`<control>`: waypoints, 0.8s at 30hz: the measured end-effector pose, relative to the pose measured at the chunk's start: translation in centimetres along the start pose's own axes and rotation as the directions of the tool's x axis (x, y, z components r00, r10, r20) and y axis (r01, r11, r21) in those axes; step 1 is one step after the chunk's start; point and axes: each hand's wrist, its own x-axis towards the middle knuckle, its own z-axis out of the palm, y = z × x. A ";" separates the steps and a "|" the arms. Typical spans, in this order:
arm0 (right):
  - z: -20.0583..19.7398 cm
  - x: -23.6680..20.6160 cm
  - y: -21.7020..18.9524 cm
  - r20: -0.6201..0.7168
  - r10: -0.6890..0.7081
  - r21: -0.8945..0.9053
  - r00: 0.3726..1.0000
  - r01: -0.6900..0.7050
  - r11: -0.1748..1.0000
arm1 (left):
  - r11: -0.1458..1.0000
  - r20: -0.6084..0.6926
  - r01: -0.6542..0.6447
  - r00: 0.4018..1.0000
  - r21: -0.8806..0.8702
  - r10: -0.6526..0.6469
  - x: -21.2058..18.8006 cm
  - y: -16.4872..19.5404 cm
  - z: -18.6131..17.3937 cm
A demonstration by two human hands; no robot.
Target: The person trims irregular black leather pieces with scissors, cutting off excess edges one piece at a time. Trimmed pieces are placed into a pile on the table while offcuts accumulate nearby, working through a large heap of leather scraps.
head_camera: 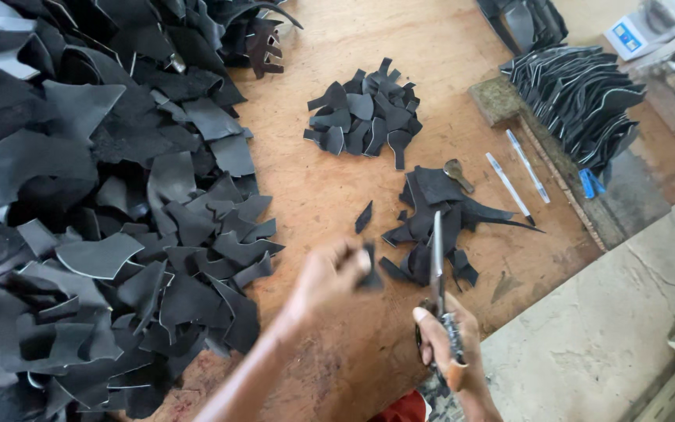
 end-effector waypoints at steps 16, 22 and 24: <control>-0.1 -0.9 2.1 0.047 -0.169 0.437 0.984 0.132 0.890 | 0.404 0.277 -0.474 0.846 0.782 0.456 0.0 0.3 2.1; -0.2 -0.9 2.6 0.048 -0.133 0.413 0.990 0.102 0.905 | 0.486 0.276 -0.447 0.881 0.751 0.384 -5.2 0.1 1.1; -0.7 -0.8 2.9 0.039 -0.149 0.413 0.988 0.120 0.903 | 0.489 0.232 -0.423 0.885 0.763 0.404 -5.6 0.4 1.1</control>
